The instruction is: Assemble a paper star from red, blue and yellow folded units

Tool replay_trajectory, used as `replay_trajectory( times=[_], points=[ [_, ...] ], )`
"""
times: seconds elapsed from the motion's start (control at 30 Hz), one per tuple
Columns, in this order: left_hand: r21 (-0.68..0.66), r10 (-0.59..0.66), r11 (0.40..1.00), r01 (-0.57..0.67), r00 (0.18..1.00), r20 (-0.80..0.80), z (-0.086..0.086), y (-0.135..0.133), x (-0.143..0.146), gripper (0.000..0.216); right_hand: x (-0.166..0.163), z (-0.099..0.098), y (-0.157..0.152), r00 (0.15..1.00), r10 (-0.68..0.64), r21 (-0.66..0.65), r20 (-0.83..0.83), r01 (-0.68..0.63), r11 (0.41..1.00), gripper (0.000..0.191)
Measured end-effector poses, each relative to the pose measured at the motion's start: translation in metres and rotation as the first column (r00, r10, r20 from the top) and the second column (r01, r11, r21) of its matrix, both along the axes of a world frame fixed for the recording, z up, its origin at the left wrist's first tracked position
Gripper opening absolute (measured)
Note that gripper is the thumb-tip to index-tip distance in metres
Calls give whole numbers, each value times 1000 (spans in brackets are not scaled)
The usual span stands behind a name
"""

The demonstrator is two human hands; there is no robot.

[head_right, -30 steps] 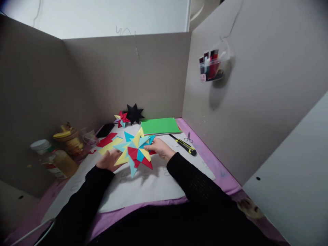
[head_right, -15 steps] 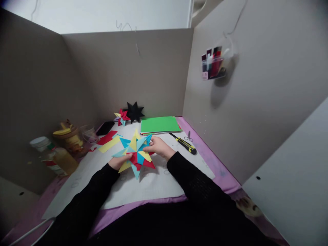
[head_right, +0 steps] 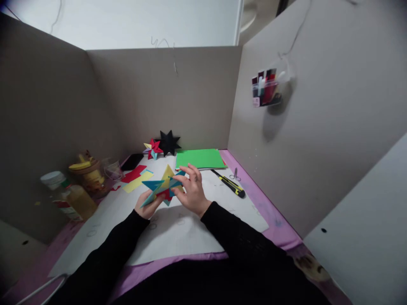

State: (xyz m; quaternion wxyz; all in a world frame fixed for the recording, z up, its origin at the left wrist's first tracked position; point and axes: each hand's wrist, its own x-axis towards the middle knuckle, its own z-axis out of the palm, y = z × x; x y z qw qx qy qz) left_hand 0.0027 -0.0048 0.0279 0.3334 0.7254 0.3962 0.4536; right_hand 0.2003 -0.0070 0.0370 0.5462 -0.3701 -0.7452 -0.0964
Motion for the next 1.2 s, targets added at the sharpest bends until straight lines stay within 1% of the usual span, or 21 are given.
replay_trajectory(
  times=[0.07, 0.2, 0.37, 0.5, 0.57, 0.67, 0.73, 0.87, 1.07, 1.2],
  points=[
    [43, 7, 999, -5, 999, -44, 1, -3, 2, 22, -2, 0, -1, 1000, 19, -18, 3, -19, 1000, 25],
    [41, 18, 999, -17, 999, -32, -5, -2, 4, 20, -1, -1, 1, 999, 41, -15, -5, -41, 999, 12],
    [45, 35, 998, -34, 999, -29, -10, 1, 3, 22, 0, -7, 0, 1000, 3, 57, 17, -4, 998, 10],
    [50, 51, 998, -49, 998, -48, -10, 1, 4, 25, 2, -12, 2, 996, 63, 110, 57, -69, 992, 11],
    [58, 61, 997, -57, 996, -63, -9, 0, 5, 24, 3, -12, 3, 991, 88, 80, 100, -96, 992, 12],
    [75, 66, 995, -62, 996, -62, -7, -1, 7, 22, 3, -12, 4, 986, 73, 13, 148, -76, 997, 13],
    [75, 66, 995, -61, 996, -55, -6, -1, 9, 20, 3, -12, 4, 985, 58, 13, 163, -61, 998, 14],
    [64, 69, 996, -66, 997, -47, -5, -1, 9, 20, 3, -15, 5, 978, 68, 55, 196, -80, 995, 16],
    [80, 83, 994, -78, 995, -49, -7, 0, 7, 19, 1, -12, 3, 968, 102, -19, 228, -100, 995, 15],
    [84, 75, 994, -69, 995, -70, -9, 1, 7, 21, 0, -10, 2, 978, 68, -5, 198, -68, 998, 11]
  ],
)
